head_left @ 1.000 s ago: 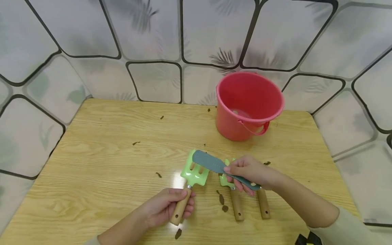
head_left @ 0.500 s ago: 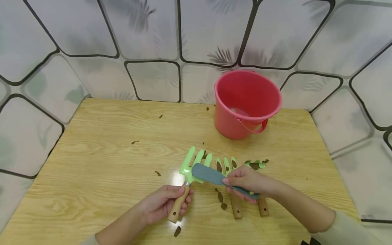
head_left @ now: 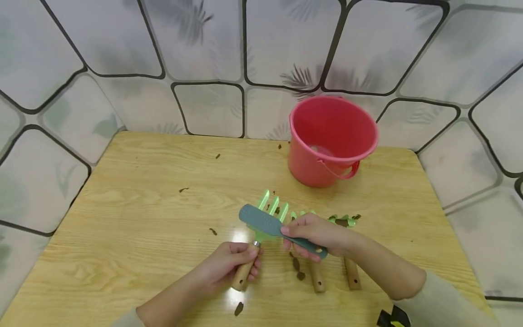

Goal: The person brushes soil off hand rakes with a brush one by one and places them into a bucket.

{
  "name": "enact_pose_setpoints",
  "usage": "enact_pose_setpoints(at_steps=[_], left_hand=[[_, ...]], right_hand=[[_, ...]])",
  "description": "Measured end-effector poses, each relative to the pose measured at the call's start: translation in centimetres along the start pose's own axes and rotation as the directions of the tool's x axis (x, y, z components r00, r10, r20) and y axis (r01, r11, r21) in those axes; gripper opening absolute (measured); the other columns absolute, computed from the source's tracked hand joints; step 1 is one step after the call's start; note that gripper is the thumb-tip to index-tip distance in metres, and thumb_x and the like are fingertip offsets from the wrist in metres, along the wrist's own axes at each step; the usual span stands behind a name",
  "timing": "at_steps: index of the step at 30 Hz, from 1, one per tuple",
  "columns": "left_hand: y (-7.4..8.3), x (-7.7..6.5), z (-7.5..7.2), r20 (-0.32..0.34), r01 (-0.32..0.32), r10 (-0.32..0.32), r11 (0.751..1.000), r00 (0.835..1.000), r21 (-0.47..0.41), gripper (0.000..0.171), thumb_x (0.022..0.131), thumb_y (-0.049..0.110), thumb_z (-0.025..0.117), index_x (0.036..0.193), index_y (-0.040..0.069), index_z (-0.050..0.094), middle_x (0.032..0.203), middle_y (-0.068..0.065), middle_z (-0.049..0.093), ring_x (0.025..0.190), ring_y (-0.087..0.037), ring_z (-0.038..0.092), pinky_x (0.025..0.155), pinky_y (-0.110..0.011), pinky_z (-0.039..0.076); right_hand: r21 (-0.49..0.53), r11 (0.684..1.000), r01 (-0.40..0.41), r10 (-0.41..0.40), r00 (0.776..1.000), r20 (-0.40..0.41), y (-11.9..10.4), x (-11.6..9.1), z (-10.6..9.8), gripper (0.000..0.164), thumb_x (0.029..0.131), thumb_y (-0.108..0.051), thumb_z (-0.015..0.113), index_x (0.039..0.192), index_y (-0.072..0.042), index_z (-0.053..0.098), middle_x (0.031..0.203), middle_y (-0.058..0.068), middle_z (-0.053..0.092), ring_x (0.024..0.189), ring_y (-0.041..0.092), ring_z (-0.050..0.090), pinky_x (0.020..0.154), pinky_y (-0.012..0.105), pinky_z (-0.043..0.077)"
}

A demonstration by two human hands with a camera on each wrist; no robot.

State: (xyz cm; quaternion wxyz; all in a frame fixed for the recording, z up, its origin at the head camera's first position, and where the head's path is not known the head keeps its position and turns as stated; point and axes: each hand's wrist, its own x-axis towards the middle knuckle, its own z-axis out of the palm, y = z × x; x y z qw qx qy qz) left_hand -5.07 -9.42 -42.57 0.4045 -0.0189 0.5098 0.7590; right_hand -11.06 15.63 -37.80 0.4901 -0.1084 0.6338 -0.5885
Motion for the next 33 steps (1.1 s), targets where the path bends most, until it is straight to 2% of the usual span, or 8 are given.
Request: enact_pose_setpoints(at_steps=[4, 7, 9, 11, 13, 16, 20, 33], left_hand=[[0.2, -0.1, -0.9, -0.123, -0.085, 0.129, 0.946, 0.984, 0.313, 0.038, 0.095, 0.016, 0.057, 0.112, -0.018, 0.054, 0.081, -0.01, 0.066, 0.07, -0.013, 0.063, 0.068, -0.029, 0.058], [0.4, -0.4, -1.2, -0.17, -0.093, 0.256, 0.768, 0.951, 0.634, 0.034, 0.095, 0.017, 0.058, 0.113, -0.012, 0.058, 0.08, -0.01, 0.064, 0.068, -0.015, 0.059, 0.06, -0.027, 0.056], [0.5, -0.5, -1.3, -0.134, -0.085, 0.393, 0.493, 0.91, 0.866, 0.031, 0.093, 0.019, 0.06, 0.112, -0.007, 0.06, 0.08, -0.009, 0.063, 0.068, -0.016, 0.059, 0.057, -0.027, 0.054], [0.3, -0.6, -1.5, -0.015, -0.064, 0.538, 0.128, 0.843, 0.99, 0.026, 0.091, 0.019, 0.063, 0.105, -0.003, 0.061, 0.078, -0.007, 0.061, 0.065, -0.018, 0.058, 0.053, -0.027, 0.052], [0.1, -0.4, -1.8, 0.174, -0.021, 0.668, -0.232, 0.724, 0.973, 0.022, 0.092, 0.018, 0.059, 0.099, -0.003, 0.06, 0.076, -0.009, 0.061, 0.063, -0.019, 0.058, 0.052, -0.027, 0.053], [0.0, 0.0, -2.6, 0.428, 0.065, 0.743, -0.532, 0.515, 0.844, 0.029, 0.1, 0.019, 0.045, 0.095, -0.005, 0.06, 0.075, -0.011, 0.061, 0.059, -0.02, 0.058, 0.05, -0.026, 0.052], [0.1, 0.5, -3.4, 0.57, 0.128, 0.723, -0.656, 0.389, 0.744, 0.045, 0.105, 0.021, 0.028, 0.091, -0.005, 0.062, 0.073, -0.01, 0.062, 0.057, -0.018, 0.057, 0.048, -0.024, 0.05], [1.2, 0.9, -5.3, 0.674, 0.171, 0.645, -0.756, 0.361, 0.632, 0.031, 0.103, 0.016, 0.041, 0.09, -0.001, 0.062, 0.074, -0.007, 0.061, 0.062, -0.017, 0.056, 0.052, -0.023, 0.049]], right_hand=[[0.001, 1.0, 0.028, -0.028, 0.999, -0.018, -0.5, -0.8, -0.8, 0.036, 0.099, -0.032, 0.049, 0.084, -0.002, 0.059, 0.051, -0.005, 0.047, 0.035, 0.005, 0.042, 0.035, 0.016, 0.038], [0.009, 0.999, 0.031, -0.031, 0.999, -0.025, -0.7, -1.3, -1.4, 0.036, 0.099, -0.033, 0.047, 0.085, -0.002, 0.058, 0.051, -0.005, 0.045, 0.036, 0.005, 0.041, 0.036, 0.017, 0.038], [0.01, 1.0, 0.027, -0.027, 0.999, -0.025, -0.7, -1.6, -1.7, 0.037, 0.1, -0.034, 0.047, 0.085, -0.002, 0.057, 0.052, -0.005, 0.044, 0.036, 0.005, 0.041, 0.036, 0.016, 0.037], [0.011, 1.0, 0.024, -0.024, 0.999, -0.034, -0.7, -1.9, -2.0, 0.037, 0.1, -0.034, 0.047, 0.085, -0.001, 0.057, 0.052, -0.005, 0.044, 0.036, 0.005, 0.041, 0.036, 0.016, 0.037], [0.002, 1.0, 0.024, -0.024, 0.999, -0.045, -0.6, -2.1, -2.1, 0.038, 0.1, -0.033, 0.047, 0.084, 0.0, 0.057, 0.051, -0.005, 0.044, 0.036, 0.004, 0.041, 0.036, 0.015, 0.037], [-0.016, 1.0, 0.022, -0.023, 0.998, -0.062, -0.3, -2.4, -2.3, 0.038, 0.1, -0.033, 0.047, 0.084, 0.0, 0.057, 0.051, -0.006, 0.044, 0.036, 0.004, 0.041, 0.036, 0.015, 0.037], [-0.033, 0.999, 0.014, -0.016, 0.997, -0.071, 0.5, -2.9, -2.7, 0.036, 0.1, -0.032, 0.046, 0.084, -0.003, 0.058, 0.051, -0.006, 0.043, 0.037, 0.004, 0.041, 0.036, 0.016, 0.037], [-0.039, 0.997, 0.068, -0.07, 0.997, -0.035, 3.6, -3.4, -1.7, 0.043, 0.102, -0.027, 0.043, 0.087, 0.013, 0.052, 0.053, -0.007, 0.045, 0.037, 0.003, 0.04, 0.032, 0.019, 0.034]])
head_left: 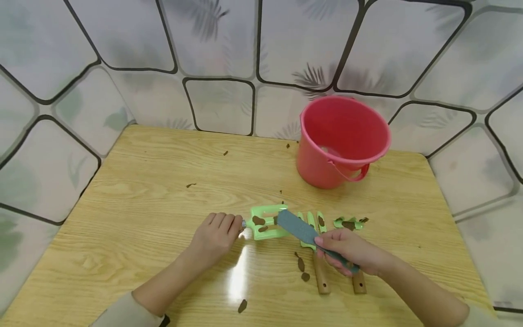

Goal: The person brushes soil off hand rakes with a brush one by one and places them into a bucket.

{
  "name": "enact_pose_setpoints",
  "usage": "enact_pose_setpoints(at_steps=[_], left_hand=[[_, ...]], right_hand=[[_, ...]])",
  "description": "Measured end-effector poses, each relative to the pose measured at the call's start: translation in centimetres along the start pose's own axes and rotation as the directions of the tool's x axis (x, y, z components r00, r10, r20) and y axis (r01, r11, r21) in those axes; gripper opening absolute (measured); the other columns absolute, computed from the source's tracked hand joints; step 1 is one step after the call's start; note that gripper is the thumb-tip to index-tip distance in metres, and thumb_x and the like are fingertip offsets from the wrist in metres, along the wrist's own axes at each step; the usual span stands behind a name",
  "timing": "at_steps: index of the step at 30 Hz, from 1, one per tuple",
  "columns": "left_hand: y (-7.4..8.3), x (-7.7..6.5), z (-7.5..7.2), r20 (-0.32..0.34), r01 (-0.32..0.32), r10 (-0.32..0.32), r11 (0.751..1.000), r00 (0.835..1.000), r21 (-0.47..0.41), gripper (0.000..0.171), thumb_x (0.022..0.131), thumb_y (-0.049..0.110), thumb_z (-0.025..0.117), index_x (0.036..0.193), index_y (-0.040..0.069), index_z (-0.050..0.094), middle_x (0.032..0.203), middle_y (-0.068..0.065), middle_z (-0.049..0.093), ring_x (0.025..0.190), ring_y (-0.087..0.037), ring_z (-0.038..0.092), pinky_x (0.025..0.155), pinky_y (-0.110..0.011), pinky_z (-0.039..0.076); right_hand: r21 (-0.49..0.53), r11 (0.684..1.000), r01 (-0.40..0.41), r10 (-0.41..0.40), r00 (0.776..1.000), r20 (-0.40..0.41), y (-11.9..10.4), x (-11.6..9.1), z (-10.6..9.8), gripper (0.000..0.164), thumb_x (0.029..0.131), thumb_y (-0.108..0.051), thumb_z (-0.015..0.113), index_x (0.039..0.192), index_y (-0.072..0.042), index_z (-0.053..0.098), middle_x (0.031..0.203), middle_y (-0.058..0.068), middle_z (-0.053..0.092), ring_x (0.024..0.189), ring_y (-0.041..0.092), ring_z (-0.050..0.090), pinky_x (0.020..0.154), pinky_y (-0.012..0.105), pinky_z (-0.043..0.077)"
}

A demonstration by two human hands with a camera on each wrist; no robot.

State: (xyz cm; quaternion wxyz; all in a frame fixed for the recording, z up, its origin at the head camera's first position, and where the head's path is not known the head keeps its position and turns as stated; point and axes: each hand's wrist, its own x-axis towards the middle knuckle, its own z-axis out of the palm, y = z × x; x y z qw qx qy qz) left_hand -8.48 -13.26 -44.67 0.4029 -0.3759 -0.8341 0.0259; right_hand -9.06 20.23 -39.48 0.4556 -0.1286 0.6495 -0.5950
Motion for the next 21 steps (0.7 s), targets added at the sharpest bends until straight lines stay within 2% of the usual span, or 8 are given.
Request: enact_pose_setpoints(at_steps=[4, 9, 12, 17, 21], left_hand=[[-0.3, 0.8, -0.2, -0.046, 0.023, -0.024, 0.999, 0.999, -0.03, 0.031, 0.103, 0.015, 0.039, 0.089, -0.002, 0.06, 0.074, -0.008, 0.059, 0.063, -0.018, 0.056, 0.052, -0.023, 0.05], [-0.2, 1.6, -0.5, -0.128, 0.007, -0.017, 0.997, 0.992, -0.072, 0.033, 0.104, 0.015, 0.037, 0.087, -0.003, 0.06, 0.073, -0.008, 0.058, 0.062, -0.019, 0.056, 0.051, -0.024, 0.051], [0.1, 1.7, -0.4, -0.15, -0.022, 0.008, 0.995, 0.989, -0.092, 0.032, 0.103, 0.015, 0.039, 0.088, -0.002, 0.062, 0.074, -0.008, 0.06, 0.063, -0.019, 0.057, 0.052, -0.024, 0.052], [1.1, 1.7, 0.0, -0.115, -0.068, 0.055, 0.992, 0.992, -0.11, 0.029, 0.102, 0.013, 0.043, 0.089, -0.001, 0.065, 0.076, -0.007, 0.064, 0.065, -0.017, 0.058, 0.056, -0.022, 0.052], [1.3, 1.6, 0.1, -0.084, -0.049, 0.039, 0.993, 0.996, -0.109, 0.031, 0.102, 0.013, 0.041, 0.089, -0.001, 0.064, 0.076, -0.007, 0.063, 0.065, -0.017, 0.057, 0.055, -0.021, 0.052]], right_hand=[[-0.071, 0.996, 0.061, -0.061, 0.998, 0.003, 0.9, 0.6, 1.2, 0.046, 0.102, -0.023, 0.042, 0.089, 0.02, 0.049, 0.053, -0.006, 0.046, 0.037, 0.002, 0.041, 0.031, 0.02, 0.035], [-0.102, 0.993, 0.056, -0.061, 0.997, -0.049, 1.2, 1.7, 2.1, 0.044, 0.102, -0.026, 0.043, 0.086, 0.014, 0.053, 0.051, -0.005, 0.046, 0.037, 0.003, 0.041, 0.034, 0.018, 0.038], [-0.071, 0.997, 0.031, -0.037, 0.996, -0.081, 0.7, 2.6, 2.5, 0.042, 0.101, -0.029, 0.044, 0.085, 0.009, 0.055, 0.051, -0.005, 0.046, 0.038, 0.004, 0.04, 0.034, 0.017, 0.037], [-0.005, 1.0, -0.015, 0.013, 0.978, -0.21, -1.6, 5.0, 3.7, 0.041, 0.098, -0.036, 0.049, 0.083, 0.001, 0.057, 0.051, -0.003, 0.046, 0.036, 0.007, 0.04, 0.035, 0.02, 0.036], [-0.001, 1.0, 0.006, -0.006, 0.966, -0.257, -3.6, 6.0, 4.2, 0.042, 0.098, -0.037, 0.05, 0.084, 0.002, 0.057, 0.05, -0.002, 0.046, 0.036, 0.008, 0.04, 0.036, 0.021, 0.037]])
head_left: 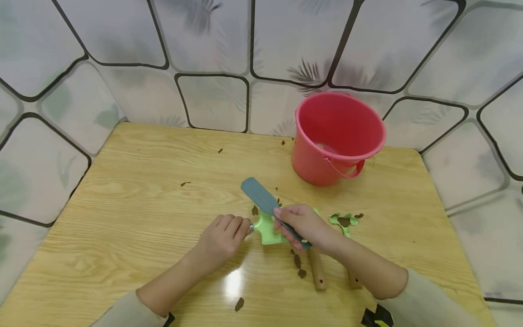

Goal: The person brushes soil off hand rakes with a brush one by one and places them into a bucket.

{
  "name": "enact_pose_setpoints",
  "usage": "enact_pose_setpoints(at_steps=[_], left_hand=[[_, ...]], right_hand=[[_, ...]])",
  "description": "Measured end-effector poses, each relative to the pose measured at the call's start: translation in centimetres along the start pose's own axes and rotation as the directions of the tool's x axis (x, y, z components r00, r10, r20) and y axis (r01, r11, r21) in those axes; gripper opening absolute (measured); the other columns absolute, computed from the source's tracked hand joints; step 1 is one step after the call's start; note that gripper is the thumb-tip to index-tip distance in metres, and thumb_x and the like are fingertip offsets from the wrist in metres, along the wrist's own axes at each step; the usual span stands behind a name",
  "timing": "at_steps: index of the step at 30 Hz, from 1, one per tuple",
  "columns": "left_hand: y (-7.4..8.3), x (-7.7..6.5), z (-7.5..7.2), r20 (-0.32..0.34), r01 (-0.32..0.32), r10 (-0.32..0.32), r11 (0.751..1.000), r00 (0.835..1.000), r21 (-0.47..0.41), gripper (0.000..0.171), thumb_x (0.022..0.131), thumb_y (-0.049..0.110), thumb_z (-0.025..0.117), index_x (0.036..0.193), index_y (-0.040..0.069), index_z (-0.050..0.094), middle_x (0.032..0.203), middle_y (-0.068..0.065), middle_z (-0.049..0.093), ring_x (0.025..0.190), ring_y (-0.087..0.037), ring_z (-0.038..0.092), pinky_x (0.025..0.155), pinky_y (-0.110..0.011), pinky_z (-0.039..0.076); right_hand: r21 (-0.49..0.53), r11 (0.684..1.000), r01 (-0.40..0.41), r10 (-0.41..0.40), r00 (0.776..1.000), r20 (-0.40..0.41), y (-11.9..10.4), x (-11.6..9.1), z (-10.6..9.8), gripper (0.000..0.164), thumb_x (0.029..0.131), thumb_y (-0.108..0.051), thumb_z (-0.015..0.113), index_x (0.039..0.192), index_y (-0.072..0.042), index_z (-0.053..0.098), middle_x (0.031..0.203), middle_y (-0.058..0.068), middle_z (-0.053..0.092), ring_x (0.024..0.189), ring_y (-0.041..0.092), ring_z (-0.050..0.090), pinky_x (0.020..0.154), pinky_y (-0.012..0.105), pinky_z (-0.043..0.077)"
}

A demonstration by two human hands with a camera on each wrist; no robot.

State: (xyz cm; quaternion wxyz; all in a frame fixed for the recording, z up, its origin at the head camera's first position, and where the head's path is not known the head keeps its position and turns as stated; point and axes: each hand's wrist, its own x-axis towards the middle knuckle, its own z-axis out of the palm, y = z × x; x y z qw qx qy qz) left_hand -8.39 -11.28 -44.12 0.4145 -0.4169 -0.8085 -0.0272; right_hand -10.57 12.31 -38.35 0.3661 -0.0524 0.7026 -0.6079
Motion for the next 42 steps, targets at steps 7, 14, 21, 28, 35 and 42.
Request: enact_pose_setpoints(at_steps=[7, 14, 21, 28, 35, 42], left_hand=[[-0.9, -0.2, -0.5, 0.015, 0.051, -0.051, 0.999, 0.999, 0.001, 0.033, 0.103, 0.015, 0.039, 0.09, -0.003, 0.063, 0.077, -0.009, 0.062, 0.066, -0.019, 0.059, 0.055, -0.024, 0.053], [-1.7, -0.8, -0.9, 0.029, 0.11, -0.11, 0.994, 0.994, -0.014, 0.034, 0.103, 0.016, 0.039, 0.091, -0.005, 0.063, 0.077, -0.011, 0.063, 0.067, -0.021, 0.06, 0.055, -0.026, 0.054], [-2.2, -1.0, -1.4, -0.012, 0.136, -0.136, 0.99, 0.991, -0.028, 0.034, 0.103, 0.014, 0.039, 0.089, -0.006, 0.063, 0.076, -0.013, 0.063, 0.065, -0.023, 0.06, 0.056, -0.029, 0.054], [-2.3, 0.3, -1.6, -0.127, 0.085, -0.09, 0.995, 0.988, -0.044, 0.033, 0.102, 0.015, 0.043, 0.085, -0.006, 0.064, 0.073, -0.012, 0.062, 0.062, -0.022, 0.059, 0.052, -0.028, 0.053], [-2.0, 1.0, -1.8, -0.173, 0.032, -0.039, 0.999, 0.984, -0.041, 0.034, 0.102, 0.015, 0.041, 0.086, -0.005, 0.063, 0.073, -0.01, 0.06, 0.062, -0.02, 0.058, 0.051, -0.027, 0.052], [-1.5, 0.6, -2.1, -0.163, 0.028, -0.041, 0.997, 0.986, -0.078, 0.033, 0.101, 0.012, 0.042, 0.086, -0.006, 0.065, 0.075, -0.011, 0.063, 0.063, -0.02, 0.058, 0.054, -0.026, 0.053]], right_hand=[[-0.039, 0.999, 0.022, -0.02, 0.999, 0.039, -0.7, -2.8, -1.6, 0.039, 0.099, -0.036, 0.049, 0.082, -0.001, 0.056, 0.05, -0.002, 0.047, 0.035, 0.008, 0.041, 0.035, 0.02, 0.035], [-0.046, 0.996, 0.073, -0.066, 0.989, 0.133, 0.6, -5.9, -4.5, 0.045, 0.101, -0.03, 0.044, 0.087, 0.012, 0.051, 0.051, -0.005, 0.047, 0.036, 0.004, 0.041, 0.033, 0.02, 0.036], [-0.073, 0.995, 0.062, -0.046, 0.978, 0.202, 1.9, -7.2, -7.3, 0.046, 0.103, -0.024, 0.039, 0.09, 0.019, 0.047, 0.053, -0.006, 0.046, 0.035, 0.004, 0.038, 0.03, 0.021, 0.035], [-0.073, 0.994, 0.087, -0.065, 0.963, 0.263, 2.7, -6.5, -6.9, 0.045, 0.103, -0.021, 0.04, 0.089, 0.022, 0.046, 0.049, 0.0, 0.04, 0.033, 0.005, 0.037, 0.03, 0.02, 0.035], [-0.082, 0.992, 0.094, -0.075, 0.976, 0.207, 3.1, -6.0, -5.1, 0.047, 0.102, -0.023, 0.043, 0.089, 0.022, 0.048, 0.049, 0.001, 0.041, 0.034, 0.002, 0.038, 0.027, 0.021, 0.031], [-0.125, 0.989, 0.079, -0.071, 0.995, 0.072, 3.2, -4.1, -2.7, 0.049, 0.1, -0.032, 0.047, 0.083, 0.014, 0.053, 0.049, -0.003, 0.046, 0.034, 0.003, 0.039, 0.032, 0.017, 0.034]])
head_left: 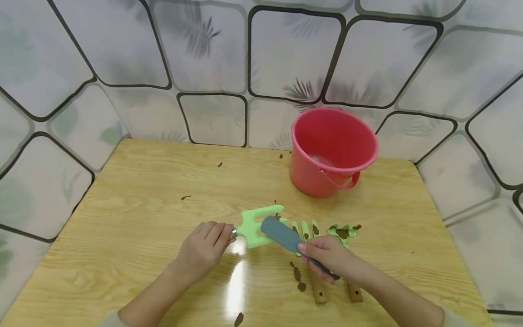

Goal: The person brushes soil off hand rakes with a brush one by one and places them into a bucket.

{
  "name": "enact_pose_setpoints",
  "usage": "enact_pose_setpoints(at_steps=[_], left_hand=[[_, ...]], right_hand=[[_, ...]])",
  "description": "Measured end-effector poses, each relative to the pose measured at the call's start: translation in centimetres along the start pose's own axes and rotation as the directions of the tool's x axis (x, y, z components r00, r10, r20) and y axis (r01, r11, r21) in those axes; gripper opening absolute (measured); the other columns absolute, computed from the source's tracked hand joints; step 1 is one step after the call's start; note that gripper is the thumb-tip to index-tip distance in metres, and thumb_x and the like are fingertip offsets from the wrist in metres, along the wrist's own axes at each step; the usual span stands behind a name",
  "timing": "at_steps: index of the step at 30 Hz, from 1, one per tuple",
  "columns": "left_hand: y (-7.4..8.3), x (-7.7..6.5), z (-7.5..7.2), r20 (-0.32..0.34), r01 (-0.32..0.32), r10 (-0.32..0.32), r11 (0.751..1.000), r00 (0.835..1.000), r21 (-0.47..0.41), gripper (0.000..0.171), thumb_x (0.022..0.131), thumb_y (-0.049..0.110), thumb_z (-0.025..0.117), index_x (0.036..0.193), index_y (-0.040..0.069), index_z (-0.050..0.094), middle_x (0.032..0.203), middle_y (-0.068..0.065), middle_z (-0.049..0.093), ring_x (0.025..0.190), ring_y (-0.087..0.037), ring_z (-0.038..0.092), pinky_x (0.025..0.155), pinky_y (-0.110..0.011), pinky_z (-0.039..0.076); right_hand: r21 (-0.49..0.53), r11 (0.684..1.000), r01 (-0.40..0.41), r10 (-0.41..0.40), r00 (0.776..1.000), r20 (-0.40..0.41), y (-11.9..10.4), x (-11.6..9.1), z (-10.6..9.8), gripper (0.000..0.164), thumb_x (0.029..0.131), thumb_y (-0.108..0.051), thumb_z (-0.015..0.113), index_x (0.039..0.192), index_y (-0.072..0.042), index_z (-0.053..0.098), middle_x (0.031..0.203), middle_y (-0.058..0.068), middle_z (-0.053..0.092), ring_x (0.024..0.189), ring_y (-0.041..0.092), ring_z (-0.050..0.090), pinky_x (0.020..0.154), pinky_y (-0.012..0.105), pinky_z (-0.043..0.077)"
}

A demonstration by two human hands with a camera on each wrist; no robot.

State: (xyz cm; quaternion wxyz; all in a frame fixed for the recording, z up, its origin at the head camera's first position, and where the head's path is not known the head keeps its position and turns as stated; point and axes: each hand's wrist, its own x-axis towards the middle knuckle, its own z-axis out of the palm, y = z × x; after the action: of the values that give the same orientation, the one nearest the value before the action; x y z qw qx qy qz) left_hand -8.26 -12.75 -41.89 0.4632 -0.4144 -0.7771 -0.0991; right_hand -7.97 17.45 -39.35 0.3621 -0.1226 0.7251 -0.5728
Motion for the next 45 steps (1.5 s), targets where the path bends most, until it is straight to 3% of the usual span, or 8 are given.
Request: enact_pose_setpoints(at_steps=[5, 11, 19, 25, 29, 37, 41, 45], left_hand=[[1.4, -0.6, 0.7, 0.068, -0.039, 0.042, 0.998, 0.997, -0.047, 0.031, 0.101, 0.012, 0.042, 0.088, -0.003, 0.066, 0.079, -0.008, 0.065, 0.067, -0.017, 0.059, 0.059, -0.023, 0.054], [2.3, -1.8, 0.7, 0.125, -0.011, 0.017, 0.999, 0.992, -0.052, 0.033, 0.101, 0.012, 0.04, 0.086, -0.001, 0.066, 0.078, -0.005, 0.064, 0.066, -0.016, 0.057, 0.058, -0.022, 0.052], [1.4, -1.4, 0.3, 0.105, 0.014, -0.01, 0.999, 0.994, -0.038, 0.033, 0.102, 0.013, 0.04, 0.088, -0.003, 0.065, 0.078, -0.009, 0.063, 0.067, -0.018, 0.057, 0.057, -0.023, 0.053], [0.6, -1.0, 0.0, 0.064, 0.081, -0.077, 0.995, 0.995, -0.055, 0.034, 0.102, 0.016, 0.041, 0.087, -0.003, 0.064, 0.076, -0.008, 0.063, 0.065, -0.018, 0.059, 0.056, -0.024, 0.053], [0.5, -0.9, 0.0, 0.04, 0.091, -0.089, 0.994, 0.995, -0.065, 0.033, 0.102, 0.016, 0.042, 0.087, -0.003, 0.065, 0.076, -0.008, 0.063, 0.065, -0.019, 0.059, 0.056, -0.025, 0.053], [0.2, -0.5, 0.0, 0.007, 0.117, -0.117, 0.991, 0.993, -0.067, 0.034, 0.102, 0.018, 0.044, 0.087, -0.004, 0.065, 0.074, -0.009, 0.063, 0.063, -0.02, 0.059, 0.054, -0.028, 0.053], [0.4, -0.1, 0.0, -0.015, 0.087, -0.088, 0.994, 0.996, -0.068, 0.034, 0.102, 0.017, 0.043, 0.087, -0.004, 0.065, 0.074, -0.009, 0.062, 0.063, -0.019, 0.059, 0.053, -0.027, 0.052], [0.7, 0.3, -0.1, -0.02, 0.056, -0.057, 0.996, 0.998, -0.063, 0.033, 0.102, 0.016, 0.042, 0.087, -0.004, 0.064, 0.075, -0.009, 0.061, 0.063, -0.02, 0.059, 0.052, -0.027, 0.051]], right_hand=[[-0.012, 1.0, -0.017, 0.015, 0.996, -0.087, -1.3, 2.5, 1.5, 0.048, 0.097, -0.037, 0.05, 0.082, 0.008, 0.057, 0.049, -0.001, 0.047, 0.034, 0.007, 0.039, 0.032, 0.019, 0.034], [0.031, 0.999, -0.026, 0.029, 0.992, -0.121, -3.8, 4.0, 2.0, 0.042, 0.096, -0.038, 0.053, 0.08, 0.001, 0.057, 0.05, -0.001, 0.048, 0.034, 0.007, 0.039, 0.033, 0.02, 0.034], [0.017, 1.0, -0.022, 0.023, 0.998, -0.059, -3.5, 1.9, 0.1, 0.042, 0.097, -0.038, 0.051, 0.08, 0.001, 0.057, 0.049, -0.001, 0.046, 0.033, 0.007, 0.038, 0.033, 0.019, 0.034], [0.02, 1.0, 0.019, -0.02, 0.999, 0.049, -2.4, -0.6, -1.5, 0.049, 0.1, -0.032, 0.047, 0.081, 0.013, 0.052, 0.048, -0.004, 0.046, 0.033, 0.004, 0.039, 0.032, 0.017, 0.033], [0.04, 0.999, 0.023, -0.027, 0.994, 0.109, -1.6, -2.3, -2.6, 0.05, 0.101, -0.028, 0.044, 0.086, 0.019, 0.048, 0.048, -0.004, 0.044, 0.034, 0.002, 0.037, 0.031, 0.018, 0.032], [0.043, 0.999, 0.03, -0.037, 0.984, 0.174, -0.4, -4.0, -3.3, 0.043, 0.102, -0.021, 0.041, 0.084, 0.017, 0.048, 0.051, 0.031, 0.027, 0.034, 0.003, 0.036, 0.029, 0.019, 0.032], [0.038, 0.999, 0.018, -0.024, 0.986, 0.168, 0.0, -3.7, -2.8, 0.045, 0.102, -0.022, 0.043, 0.084, 0.02, 0.047, 0.044, 0.016, 0.031, 0.034, 0.001, 0.037, 0.029, 0.018, 0.032], [0.047, 0.999, 0.001, -0.008, 0.988, 0.152, 0.4, -3.2, -1.8, 0.048, 0.101, -0.023, 0.044, 0.085, 0.022, 0.047, 0.049, -0.004, 0.041, 0.034, 0.0, 0.037, 0.029, 0.017, 0.03]])
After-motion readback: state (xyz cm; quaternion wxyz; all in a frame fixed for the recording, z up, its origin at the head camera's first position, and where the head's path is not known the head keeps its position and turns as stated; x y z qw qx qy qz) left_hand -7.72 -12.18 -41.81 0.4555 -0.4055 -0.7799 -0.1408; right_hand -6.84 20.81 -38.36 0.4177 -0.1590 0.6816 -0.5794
